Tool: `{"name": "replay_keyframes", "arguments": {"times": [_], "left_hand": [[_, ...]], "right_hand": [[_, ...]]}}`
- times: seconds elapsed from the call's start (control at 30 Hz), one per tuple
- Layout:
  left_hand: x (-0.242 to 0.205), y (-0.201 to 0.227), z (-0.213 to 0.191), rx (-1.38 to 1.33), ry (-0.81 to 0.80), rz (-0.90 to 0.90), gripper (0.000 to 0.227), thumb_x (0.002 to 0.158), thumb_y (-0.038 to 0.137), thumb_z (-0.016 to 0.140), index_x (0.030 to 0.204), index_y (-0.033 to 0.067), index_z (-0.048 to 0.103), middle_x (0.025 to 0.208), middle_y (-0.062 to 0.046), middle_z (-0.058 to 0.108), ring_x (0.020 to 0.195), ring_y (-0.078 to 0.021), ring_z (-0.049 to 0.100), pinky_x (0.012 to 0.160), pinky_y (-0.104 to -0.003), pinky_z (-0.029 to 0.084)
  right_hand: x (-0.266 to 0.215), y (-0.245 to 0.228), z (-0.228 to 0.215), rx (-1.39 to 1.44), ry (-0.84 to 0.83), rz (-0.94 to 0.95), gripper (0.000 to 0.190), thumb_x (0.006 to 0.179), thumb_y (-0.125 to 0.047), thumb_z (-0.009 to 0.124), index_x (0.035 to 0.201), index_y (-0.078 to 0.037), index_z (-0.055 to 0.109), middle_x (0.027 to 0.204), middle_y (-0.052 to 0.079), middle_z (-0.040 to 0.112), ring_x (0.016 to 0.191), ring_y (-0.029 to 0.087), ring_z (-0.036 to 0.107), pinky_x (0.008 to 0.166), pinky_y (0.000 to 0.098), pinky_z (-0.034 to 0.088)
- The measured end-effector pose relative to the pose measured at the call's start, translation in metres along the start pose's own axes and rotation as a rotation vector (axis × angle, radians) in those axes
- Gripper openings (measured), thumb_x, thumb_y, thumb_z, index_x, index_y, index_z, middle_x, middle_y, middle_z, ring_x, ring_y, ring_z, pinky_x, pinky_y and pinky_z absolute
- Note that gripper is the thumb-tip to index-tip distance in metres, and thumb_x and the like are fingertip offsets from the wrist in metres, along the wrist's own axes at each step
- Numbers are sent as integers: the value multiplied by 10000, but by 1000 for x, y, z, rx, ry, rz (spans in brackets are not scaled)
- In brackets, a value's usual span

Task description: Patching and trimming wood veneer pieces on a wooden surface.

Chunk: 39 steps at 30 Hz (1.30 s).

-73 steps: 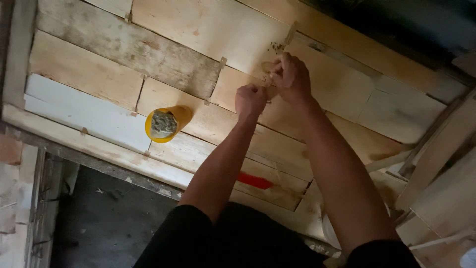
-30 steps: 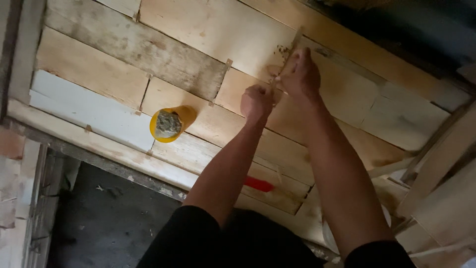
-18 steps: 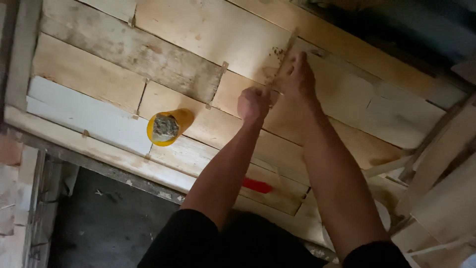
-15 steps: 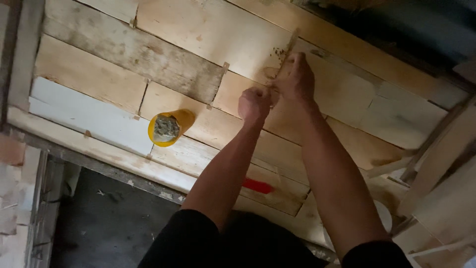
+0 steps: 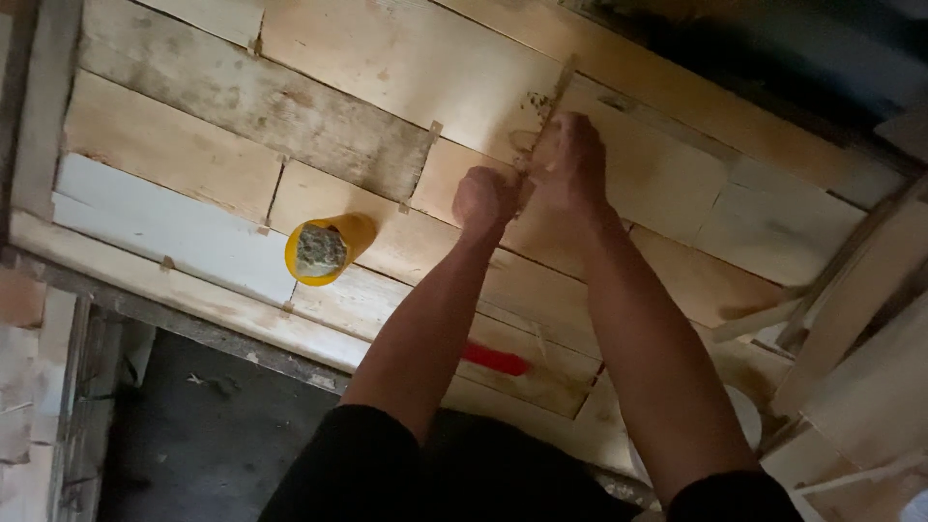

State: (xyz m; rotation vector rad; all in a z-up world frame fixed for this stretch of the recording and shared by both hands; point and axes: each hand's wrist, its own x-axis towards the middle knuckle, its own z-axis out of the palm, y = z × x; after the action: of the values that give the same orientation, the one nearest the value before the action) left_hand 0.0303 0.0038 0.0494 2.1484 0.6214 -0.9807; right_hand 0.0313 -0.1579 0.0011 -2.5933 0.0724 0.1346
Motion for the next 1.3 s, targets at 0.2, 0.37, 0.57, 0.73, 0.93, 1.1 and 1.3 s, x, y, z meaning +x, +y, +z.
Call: {"name": "replay_keyframes", "arguments": {"times": [0.2,0.37,0.57,0.73,0.93,1.1,1.3], "left_hand": [[25,-18,15,75,126,122,664,830,697,744,827,35,803,780,-126,725,783,-274,717,718,-438,591],[19,-14,9,-21,-10,72,574,839,622,702,791,59,807,734,-83,776,714,-217,787,713,-386,636],[-11,2,-11,12,1,18,469,781,517,811,724,51,801,734,-83,772,708,-203,751,728,-354,595],[-7,-6,-10,-35,1,37,401,774,438,828,713,43,793,715,-81,764,663,-197,738,681,-349,593],[5,-13,1,-85,-11,103,259,783,282,800,691,40,799,651,-75,753,533,-192,705,569,-359,588],[12,-15,4,-75,-21,113,547,876,561,734,692,49,791,644,-49,759,528,-161,706,566,-348,589],[19,-13,12,-44,-40,91,510,873,542,740,694,66,791,644,-34,761,542,-154,717,564,-342,593]], "right_hand": [[-1,-2,-1,-89,-53,-84,910,644,-272,992,1363,-12,500,1274,243,566,1161,403,574,971,494,479],[-9,-7,-3,-161,-6,-126,926,645,-217,957,1411,-19,475,1321,236,559,1199,404,563,1009,514,444],[-18,-18,-11,-132,-17,-152,812,753,-164,895,1425,-31,458,1372,242,530,1263,438,522,1059,548,414],[-34,-27,-24,-107,-16,-214,733,845,-92,819,1477,-28,455,1379,245,533,1270,443,509,1075,553,389],[-68,-28,-27,-51,-10,-225,684,875,-66,692,1499,30,428,1433,295,505,1282,475,488,1058,557,402],[-177,-25,3,-169,-83,-137,551,903,-237,716,1349,29,533,1330,278,553,1215,447,515,1044,539,409],[-272,-95,2,39,-491,-63,593,803,-397,773,1199,18,623,1215,215,618,1092,381,585,964,502,453]]}}
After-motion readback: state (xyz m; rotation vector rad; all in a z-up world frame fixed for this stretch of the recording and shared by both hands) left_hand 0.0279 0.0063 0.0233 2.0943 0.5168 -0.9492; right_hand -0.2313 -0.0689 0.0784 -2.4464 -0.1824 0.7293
